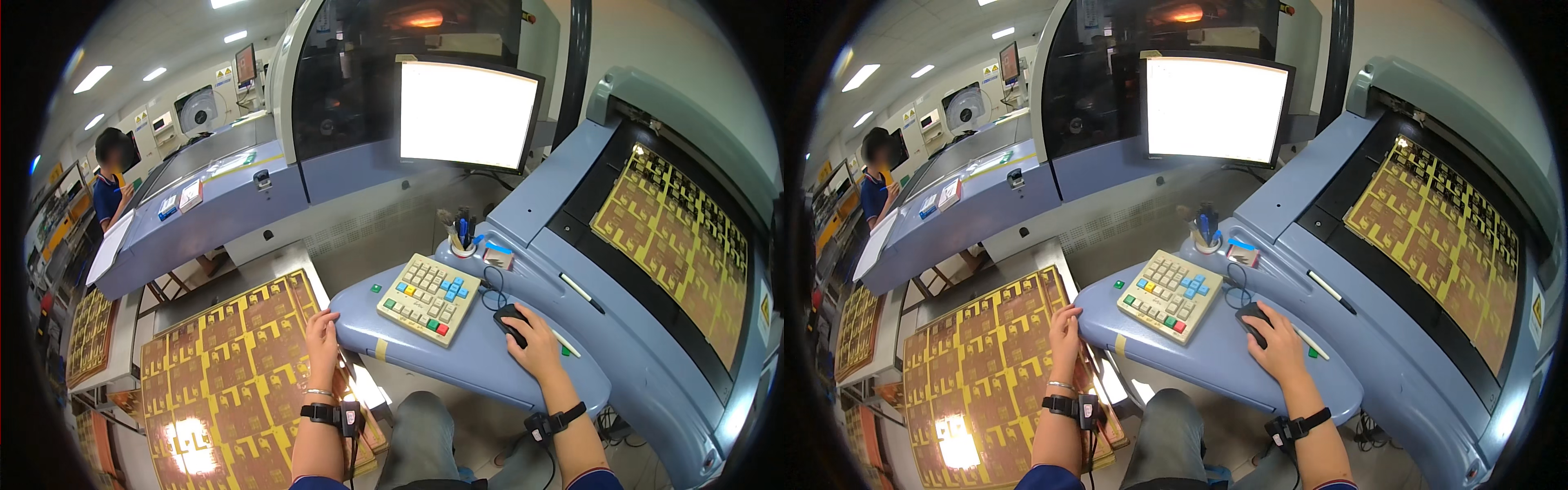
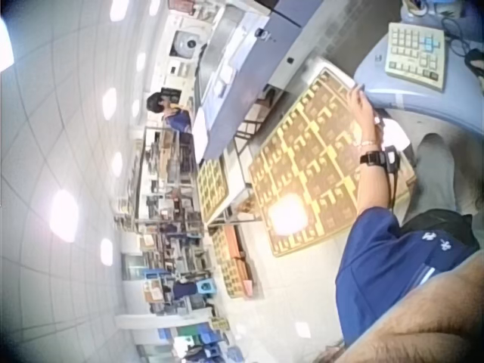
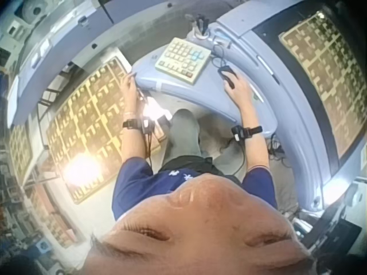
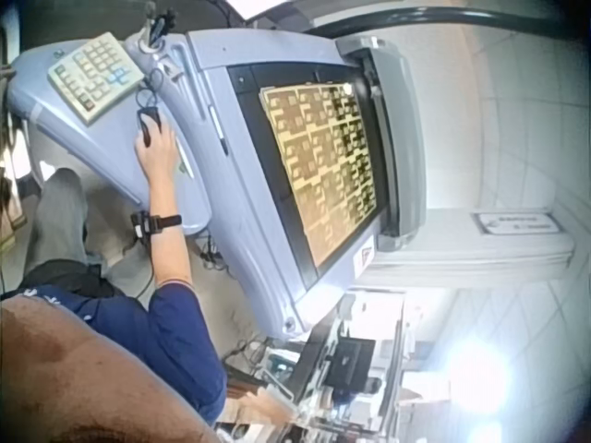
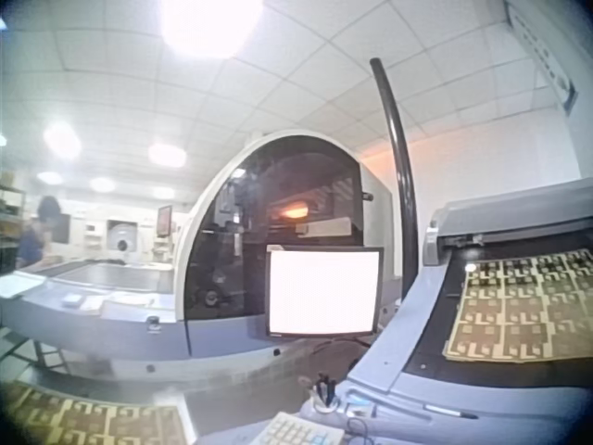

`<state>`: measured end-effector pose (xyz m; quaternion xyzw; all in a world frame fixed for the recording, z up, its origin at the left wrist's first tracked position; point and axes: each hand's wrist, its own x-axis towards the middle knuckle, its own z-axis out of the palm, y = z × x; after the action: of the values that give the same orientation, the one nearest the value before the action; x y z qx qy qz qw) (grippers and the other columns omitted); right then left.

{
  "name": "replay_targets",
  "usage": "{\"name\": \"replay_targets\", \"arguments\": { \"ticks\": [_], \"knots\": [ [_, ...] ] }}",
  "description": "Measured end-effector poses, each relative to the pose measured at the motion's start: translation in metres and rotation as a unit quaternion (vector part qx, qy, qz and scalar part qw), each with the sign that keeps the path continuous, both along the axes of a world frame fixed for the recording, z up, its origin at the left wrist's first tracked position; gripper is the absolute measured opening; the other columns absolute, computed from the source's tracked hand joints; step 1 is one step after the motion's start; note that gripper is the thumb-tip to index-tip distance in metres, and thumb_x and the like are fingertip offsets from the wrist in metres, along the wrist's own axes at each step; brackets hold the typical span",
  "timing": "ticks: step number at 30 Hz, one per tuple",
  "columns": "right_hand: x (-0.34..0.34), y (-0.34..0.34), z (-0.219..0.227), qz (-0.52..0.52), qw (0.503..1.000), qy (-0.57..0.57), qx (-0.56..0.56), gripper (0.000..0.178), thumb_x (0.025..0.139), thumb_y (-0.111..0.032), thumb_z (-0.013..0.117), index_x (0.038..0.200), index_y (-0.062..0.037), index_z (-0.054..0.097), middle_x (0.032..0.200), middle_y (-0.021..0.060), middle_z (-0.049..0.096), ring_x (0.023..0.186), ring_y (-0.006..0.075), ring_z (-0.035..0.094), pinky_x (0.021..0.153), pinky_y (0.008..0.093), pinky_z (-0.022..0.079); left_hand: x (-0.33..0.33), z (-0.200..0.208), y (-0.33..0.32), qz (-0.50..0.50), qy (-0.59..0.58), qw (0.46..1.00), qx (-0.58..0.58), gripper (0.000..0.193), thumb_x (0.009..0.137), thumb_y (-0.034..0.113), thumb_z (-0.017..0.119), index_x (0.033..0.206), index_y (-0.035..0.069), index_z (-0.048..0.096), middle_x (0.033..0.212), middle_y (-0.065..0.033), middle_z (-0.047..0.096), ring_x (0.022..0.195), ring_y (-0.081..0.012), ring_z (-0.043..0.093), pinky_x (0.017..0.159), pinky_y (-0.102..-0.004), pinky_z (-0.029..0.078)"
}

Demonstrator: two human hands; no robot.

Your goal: Operating an automated inspection machine to check circuit board panels, including loading panels and using the software interface.

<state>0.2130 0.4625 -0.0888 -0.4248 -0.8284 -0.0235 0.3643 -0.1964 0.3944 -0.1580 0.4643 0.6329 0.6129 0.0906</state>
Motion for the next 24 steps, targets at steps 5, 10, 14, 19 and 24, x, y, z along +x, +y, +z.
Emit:
{"name": "replay_targets", "arguments": {
  "ticks": [5,10,14,19,24],
  "knots": [
    [-0.0013,0.0004,-0.0009,0.002,1.000,0.003,0.000,0.035,0.075,-0.013,0.072,0.110,-0.0183,0.071,0.132,0.0084,0.060,0.105,0.0316,0.063,0.088,0.0413,0.054,-0.0026,-0.0024,-0.0002,0.004,0.007,1.000,0.002,0.020,0.097,0.005,0.052,0.106,0.003,0.070,0.123,-0.0117,0.061,0.115,-0.0245,0.058,0.095,-0.0340,0.048],
    [-0.0008,0.0006,-0.0002,0.000,1.000,0.002,-0.003,0.037,0.074,-0.014,0.073,0.111,-0.0186,0.071,0.131,0.0092,0.060,0.105,0.0318,0.063,0.088,0.0416,0.054,-0.0024,-0.0015,-0.0001,-0.002,-0.004,1.000,-0.007,0.021,0.095,0.004,0.053,0.106,0.003,0.070,0.123,-0.0139,0.059,0.117,-0.0279,0.058,0.095,-0.0375,0.050],
    [-0.0015,-0.0004,0.0015,0.005,1.000,0.001,0.006,0.038,0.075,-0.015,0.074,0.113,-0.0187,0.070,0.130,0.0105,0.060,0.107,0.0323,0.062,0.089,0.0420,0.054,-0.0028,-0.0027,-0.0002,0.001,-0.001,1.000,-0.008,0.020,0.095,0.004,0.053,0.106,0.002,0.070,0.123,-0.0142,0.059,0.116,-0.0279,0.058,0.095,-0.0376,0.050],
    [-0.0013,0.0002,-0.0001,0.002,1.000,0.003,0.001,0.038,0.076,-0.016,0.075,0.113,-0.0186,0.070,0.130,0.0110,0.060,0.108,0.0326,0.062,0.089,0.0424,0.053,-0.0042,-0.0053,-0.0001,0.002,0.007,1.000,-0.001,0.021,0.098,0.006,0.051,0.106,0.004,0.070,0.123,-0.0106,0.061,0.115,-0.0234,0.058,0.093,-0.0333,0.048],
    [-0.0020,0.0005,-0.0007,-0.009,1.000,0.008,-0.006,0.037,0.076,-0.016,0.074,0.113,-0.0182,0.070,0.130,0.0107,0.060,0.108,0.0323,0.062,0.089,0.0425,0.053,-0.0031,-0.0025,0.0001,0.005,0.007,1.000,0.004,0.019,0.095,0.005,0.054,0.105,0.003,0.070,0.122,-0.0140,0.060,0.114,-0.0270,0.059,0.092,-0.0356,0.050]
  ]
}}
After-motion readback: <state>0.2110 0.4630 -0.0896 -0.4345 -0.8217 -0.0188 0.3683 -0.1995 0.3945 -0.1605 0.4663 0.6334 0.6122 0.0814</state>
